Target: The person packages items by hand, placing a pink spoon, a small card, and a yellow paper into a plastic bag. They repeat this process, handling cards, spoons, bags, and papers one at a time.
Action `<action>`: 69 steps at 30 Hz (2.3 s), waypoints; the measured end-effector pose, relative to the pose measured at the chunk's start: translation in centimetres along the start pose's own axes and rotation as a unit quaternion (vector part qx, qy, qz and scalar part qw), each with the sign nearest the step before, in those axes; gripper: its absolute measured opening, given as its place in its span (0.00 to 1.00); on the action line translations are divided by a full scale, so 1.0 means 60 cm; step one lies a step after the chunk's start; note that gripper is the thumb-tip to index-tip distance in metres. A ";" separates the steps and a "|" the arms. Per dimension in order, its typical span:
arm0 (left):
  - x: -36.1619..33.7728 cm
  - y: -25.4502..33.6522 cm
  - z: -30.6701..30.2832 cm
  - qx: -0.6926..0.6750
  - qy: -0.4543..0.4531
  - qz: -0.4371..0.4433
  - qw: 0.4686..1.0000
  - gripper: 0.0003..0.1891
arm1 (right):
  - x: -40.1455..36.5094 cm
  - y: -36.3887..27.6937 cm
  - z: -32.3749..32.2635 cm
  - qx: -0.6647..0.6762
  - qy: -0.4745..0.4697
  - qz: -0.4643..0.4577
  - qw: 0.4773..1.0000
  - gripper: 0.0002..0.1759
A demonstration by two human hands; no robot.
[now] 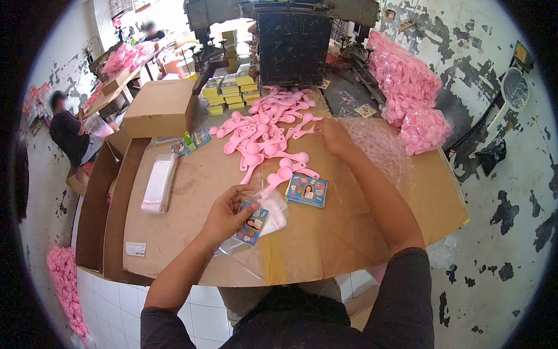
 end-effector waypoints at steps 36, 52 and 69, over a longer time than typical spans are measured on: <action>-0.006 0.008 0.018 0.025 -0.079 -0.006 0.997 0.19 | 0.093 0.097 0.030 0.078 -0.078 0.106 0.988 0.15; -0.005 0.042 0.014 -0.133 -0.039 0.027 0.990 0.19 | -0.055 -0.266 -0.099 0.480 -0.094 0.041 0.871 0.31; -0.010 0.019 0.019 -0.074 -0.041 -0.014 0.996 0.17 | -0.126 -0.337 -0.024 0.615 0.042 0.032 0.787 0.27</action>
Point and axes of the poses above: each hand's wrist, its own x-axis towards the middle knuckle, its own z-axis out of the palm, y = z × x, the point moved 10 cm from there along x, towards the middle knuckle, and after that the axes turned 8 degrees about -y, right-handed, at the moved point
